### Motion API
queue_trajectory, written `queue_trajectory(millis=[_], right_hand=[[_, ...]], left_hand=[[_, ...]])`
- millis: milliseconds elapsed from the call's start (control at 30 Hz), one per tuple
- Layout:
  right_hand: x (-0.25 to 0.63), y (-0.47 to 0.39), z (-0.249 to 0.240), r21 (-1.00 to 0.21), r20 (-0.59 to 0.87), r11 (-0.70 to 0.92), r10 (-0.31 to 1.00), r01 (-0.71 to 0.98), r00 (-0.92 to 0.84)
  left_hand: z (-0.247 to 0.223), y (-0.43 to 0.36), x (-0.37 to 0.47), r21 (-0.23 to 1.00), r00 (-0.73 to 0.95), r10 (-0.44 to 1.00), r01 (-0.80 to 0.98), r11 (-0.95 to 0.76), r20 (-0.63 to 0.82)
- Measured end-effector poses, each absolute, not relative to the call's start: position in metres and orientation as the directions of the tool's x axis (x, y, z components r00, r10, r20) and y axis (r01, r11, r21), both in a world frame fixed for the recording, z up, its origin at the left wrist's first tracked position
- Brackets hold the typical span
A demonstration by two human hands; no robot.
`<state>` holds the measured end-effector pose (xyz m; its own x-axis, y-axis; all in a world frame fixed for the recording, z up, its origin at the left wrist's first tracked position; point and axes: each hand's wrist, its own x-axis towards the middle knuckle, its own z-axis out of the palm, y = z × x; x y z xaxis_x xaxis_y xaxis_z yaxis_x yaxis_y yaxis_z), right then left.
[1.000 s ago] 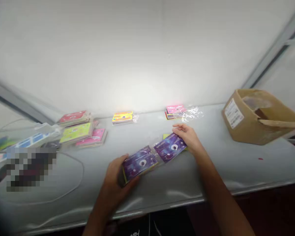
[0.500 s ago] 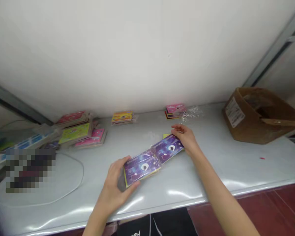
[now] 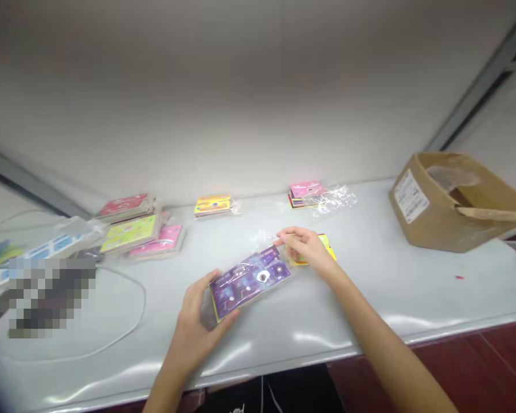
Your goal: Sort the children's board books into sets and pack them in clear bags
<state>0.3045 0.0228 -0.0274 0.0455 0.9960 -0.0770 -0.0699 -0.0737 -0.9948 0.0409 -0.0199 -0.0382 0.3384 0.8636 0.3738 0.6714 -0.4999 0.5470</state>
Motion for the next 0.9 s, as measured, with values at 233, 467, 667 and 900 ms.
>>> queue_trajectory(millis=[233, 467, 667, 900], right_hand=[[0.305, 0.018, -0.022, -0.993, -0.115, -0.120, 0.965, -0.005, -0.235], [0.306, 0.017, -0.023, -0.996, -0.084, -0.083, 0.923, 0.017, -0.377], [0.306, 0.016, -0.021, -0.996, -0.082, -0.085, 0.944, 0.004, -0.320], [0.320, 0.026, -0.028, -0.998, -0.056, -0.059, 0.996, 0.027, 0.075]], left_hand=[[-0.037, -0.020, 0.040, 0.556, 0.352, 0.857, 0.655, -0.513, 0.376], [-0.037, -0.021, 0.040, 0.552, 0.377, 0.851, 0.648, -0.524, 0.366], [-0.036, -0.021, 0.041, 0.560, 0.365, 0.860, 0.654, -0.509, 0.355], [-0.039, -0.020, 0.039, 0.554, 0.361, 0.855, 0.653, -0.517, 0.373]])
